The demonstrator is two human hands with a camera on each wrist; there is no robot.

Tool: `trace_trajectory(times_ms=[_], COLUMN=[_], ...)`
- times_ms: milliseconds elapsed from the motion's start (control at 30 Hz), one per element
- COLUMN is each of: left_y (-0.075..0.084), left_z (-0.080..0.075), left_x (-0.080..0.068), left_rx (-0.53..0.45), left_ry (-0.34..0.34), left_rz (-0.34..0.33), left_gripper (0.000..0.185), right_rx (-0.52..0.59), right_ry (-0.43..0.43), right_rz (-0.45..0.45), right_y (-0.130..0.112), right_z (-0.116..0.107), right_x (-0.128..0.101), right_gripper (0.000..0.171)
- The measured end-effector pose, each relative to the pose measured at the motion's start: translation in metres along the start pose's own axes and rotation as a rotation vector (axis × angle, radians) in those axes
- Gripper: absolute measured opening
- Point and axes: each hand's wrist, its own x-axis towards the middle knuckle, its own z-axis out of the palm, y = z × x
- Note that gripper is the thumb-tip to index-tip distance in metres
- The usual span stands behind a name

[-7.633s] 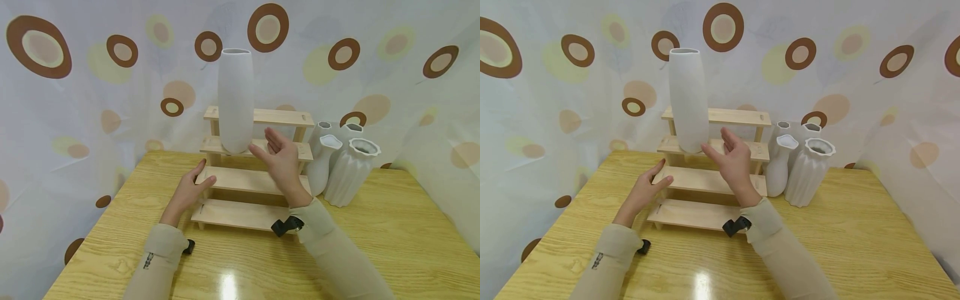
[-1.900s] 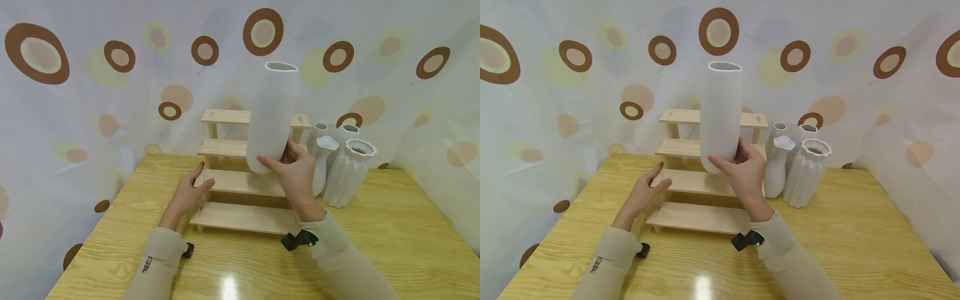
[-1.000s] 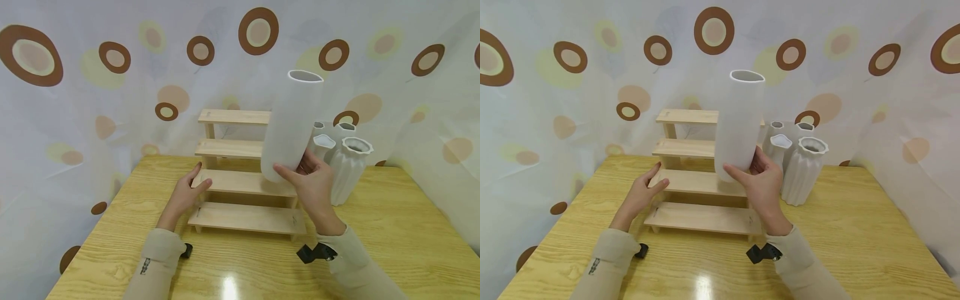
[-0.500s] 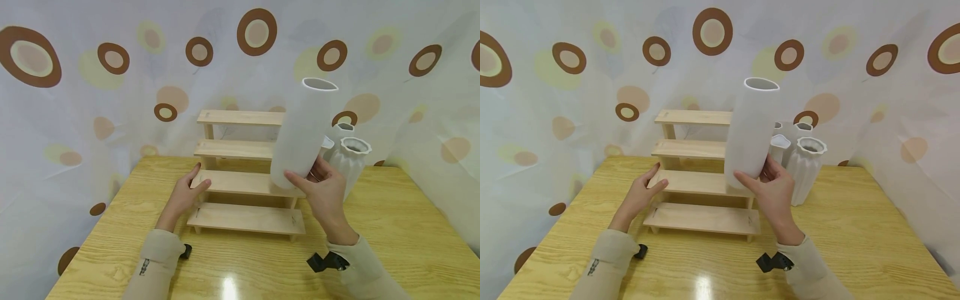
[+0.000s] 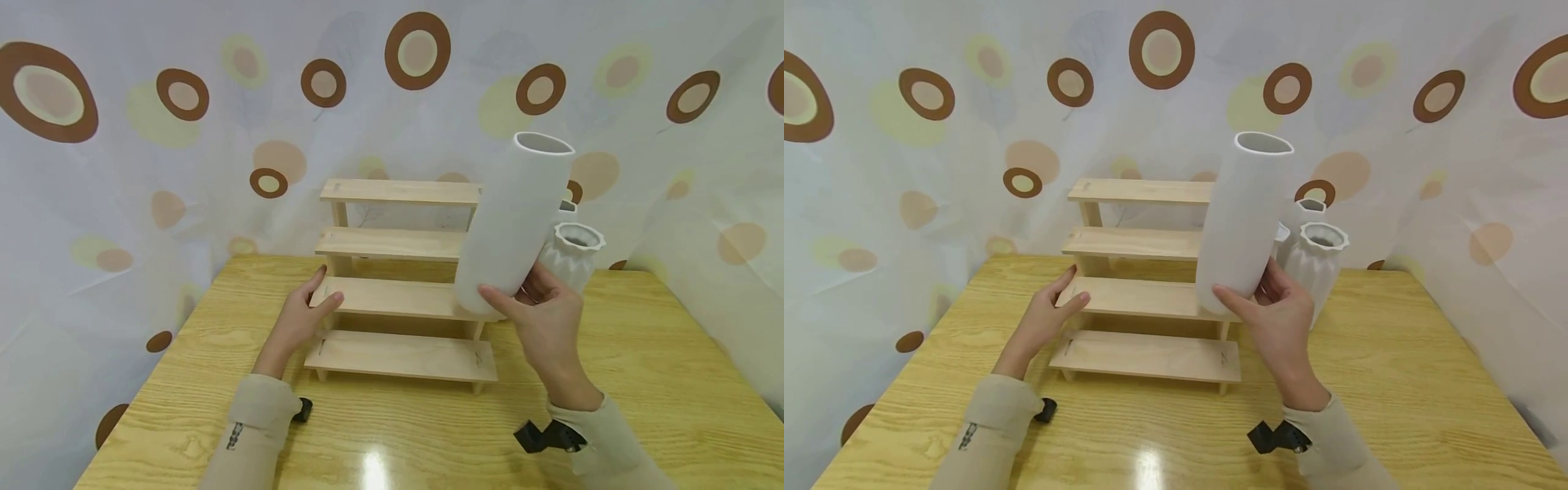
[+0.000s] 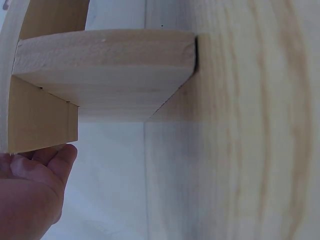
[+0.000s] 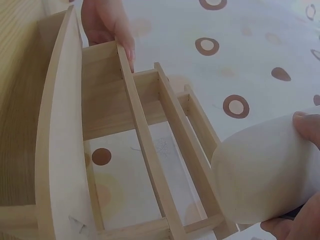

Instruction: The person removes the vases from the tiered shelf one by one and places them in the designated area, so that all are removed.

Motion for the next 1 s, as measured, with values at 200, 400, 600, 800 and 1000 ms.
trace_trajectory(times_ms=[200, 400, 600, 800, 1000], left_y=[0.000, -0.001, -0.001, 0.000, 0.000], left_z=[-0.002, -0.001, 0.000, 0.001, 0.001], left_x=[0.000, 0.001, 0.001, 0.001, 0.000], left_rx=[-0.004, -0.015, -0.021, -0.007, 0.003], left_ry=[0.002, 0.001, 0.001, 0.002, -0.004], left_rz=[-0.006, 0.004, 0.000, 0.000, -0.002], left_gripper=[0.083, 0.084, 0.083, 0.083, 0.084], right_rx=[0.008, 0.008, -0.010, 0.016, -0.072], right_ry=[0.012, 0.014, 0.017, 0.032, 0.047], right_rz=[0.005, 0.011, 0.006, -0.001, -0.028], right_y=[-0.001, -0.001, -0.001, 0.000, 0.006], right_z=[-0.006, -0.015, -0.026, -0.036, -0.045], right_x=[-0.002, -0.007, -0.011, -0.015, -0.019], right_gripper=[0.065, 0.065, 0.065, 0.064, 0.064])
